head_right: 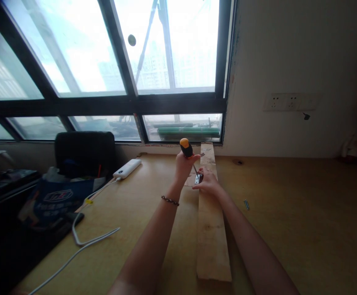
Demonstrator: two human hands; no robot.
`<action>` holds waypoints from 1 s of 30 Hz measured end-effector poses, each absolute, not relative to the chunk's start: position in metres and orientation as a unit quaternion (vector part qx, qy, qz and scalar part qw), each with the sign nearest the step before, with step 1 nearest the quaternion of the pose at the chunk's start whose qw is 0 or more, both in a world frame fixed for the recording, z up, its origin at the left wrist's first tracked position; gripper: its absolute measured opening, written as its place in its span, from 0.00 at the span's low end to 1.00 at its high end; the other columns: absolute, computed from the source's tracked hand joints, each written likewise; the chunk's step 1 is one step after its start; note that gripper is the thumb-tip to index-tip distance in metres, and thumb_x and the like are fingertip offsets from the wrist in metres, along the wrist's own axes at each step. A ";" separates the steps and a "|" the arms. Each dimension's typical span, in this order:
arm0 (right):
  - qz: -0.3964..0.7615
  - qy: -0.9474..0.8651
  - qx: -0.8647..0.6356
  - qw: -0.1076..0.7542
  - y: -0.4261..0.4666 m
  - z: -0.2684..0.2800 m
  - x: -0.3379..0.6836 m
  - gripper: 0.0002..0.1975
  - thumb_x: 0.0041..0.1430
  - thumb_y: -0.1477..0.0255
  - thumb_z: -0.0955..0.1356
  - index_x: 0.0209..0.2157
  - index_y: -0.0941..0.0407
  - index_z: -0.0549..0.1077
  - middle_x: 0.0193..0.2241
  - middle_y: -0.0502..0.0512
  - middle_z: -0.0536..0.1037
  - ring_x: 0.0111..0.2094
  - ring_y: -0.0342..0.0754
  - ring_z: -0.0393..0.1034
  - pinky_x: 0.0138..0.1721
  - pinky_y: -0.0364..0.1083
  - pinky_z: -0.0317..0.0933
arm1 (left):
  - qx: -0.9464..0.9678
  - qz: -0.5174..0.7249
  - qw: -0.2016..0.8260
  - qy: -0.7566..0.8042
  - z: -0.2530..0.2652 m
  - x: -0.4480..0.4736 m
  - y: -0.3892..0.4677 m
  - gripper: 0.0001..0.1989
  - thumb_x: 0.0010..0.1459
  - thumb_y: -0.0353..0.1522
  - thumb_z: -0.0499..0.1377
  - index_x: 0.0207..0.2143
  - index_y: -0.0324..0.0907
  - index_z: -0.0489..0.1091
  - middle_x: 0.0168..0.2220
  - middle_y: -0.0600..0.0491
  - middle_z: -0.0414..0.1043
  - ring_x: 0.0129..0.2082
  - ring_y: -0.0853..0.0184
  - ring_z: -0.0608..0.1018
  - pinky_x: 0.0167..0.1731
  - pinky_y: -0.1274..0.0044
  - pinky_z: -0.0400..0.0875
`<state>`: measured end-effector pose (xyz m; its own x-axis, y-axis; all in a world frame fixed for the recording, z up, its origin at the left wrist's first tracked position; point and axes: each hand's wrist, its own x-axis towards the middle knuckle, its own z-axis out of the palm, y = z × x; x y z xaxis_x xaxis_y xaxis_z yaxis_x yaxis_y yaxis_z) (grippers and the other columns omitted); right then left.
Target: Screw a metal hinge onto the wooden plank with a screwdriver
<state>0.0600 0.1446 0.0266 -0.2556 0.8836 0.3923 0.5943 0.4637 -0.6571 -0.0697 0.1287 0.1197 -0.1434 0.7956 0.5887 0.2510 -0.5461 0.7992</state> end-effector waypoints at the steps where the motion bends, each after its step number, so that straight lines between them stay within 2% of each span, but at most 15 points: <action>1: 0.194 -0.768 -0.480 0.376 0.145 0.027 0.060 0.39 0.23 0.61 0.76 0.42 0.55 0.63 0.40 0.57 0.72 0.45 0.57 0.66 0.44 0.52 0.61 | 0.618 0.622 0.211 0.432 0.120 -0.071 0.128 0.17 0.39 0.43 0.64 0.24 0.40 0.65 0.24 0.55 0.68 0.26 0.69 0.70 0.27 0.78 0.63; 6: 0.203 -0.760 -0.481 0.387 0.143 0.028 0.059 0.38 0.22 0.63 0.77 0.41 0.55 0.64 0.41 0.57 0.71 0.45 0.56 0.67 0.45 0.52 0.61 | 0.605 0.631 0.196 0.444 0.123 -0.080 0.127 0.18 0.38 0.42 0.64 0.28 0.41 0.65 0.25 0.55 0.71 0.25 0.70 0.72 0.26 0.80 0.64; 13: 0.218 -0.759 -0.478 0.386 0.145 0.026 0.059 0.39 0.22 0.61 0.77 0.41 0.55 0.63 0.41 0.57 0.72 0.47 0.57 0.66 0.45 0.53 0.61 | 0.593 0.676 0.218 0.379 0.125 -0.087 0.130 0.21 0.39 0.38 0.65 0.34 0.42 0.61 0.27 0.54 0.73 0.27 0.68 0.76 0.27 0.79 0.68; 20: 0.222 -0.752 -0.477 0.397 0.144 0.027 0.059 0.38 0.22 0.62 0.76 0.41 0.55 0.64 0.42 0.58 0.71 0.46 0.56 0.67 0.45 0.52 0.61 | 0.644 0.636 0.184 0.384 0.125 -0.088 0.134 0.15 0.46 0.36 0.61 0.33 0.41 0.59 0.27 0.53 0.71 0.26 0.68 0.75 0.26 0.78 0.68; 25: 0.213 -0.757 -0.474 0.397 0.143 0.028 0.058 0.37 0.22 0.62 0.76 0.40 0.55 0.64 0.40 0.56 0.71 0.45 0.56 0.67 0.44 0.52 0.61 | 0.683 0.607 0.256 0.315 0.126 -0.081 0.134 0.13 0.50 0.28 0.55 0.36 0.42 0.53 0.27 0.54 0.71 0.30 0.69 0.75 0.31 0.76 0.68; 30: 0.181 -0.761 -0.485 0.391 0.144 0.026 0.057 0.37 0.23 0.61 0.76 0.39 0.55 0.64 0.39 0.57 0.70 0.43 0.56 0.66 0.43 0.53 0.62 | 0.705 0.577 0.290 0.293 0.120 -0.063 0.132 0.13 0.48 0.26 0.54 0.35 0.43 0.51 0.26 0.59 0.65 0.26 0.72 0.72 0.28 0.78 0.66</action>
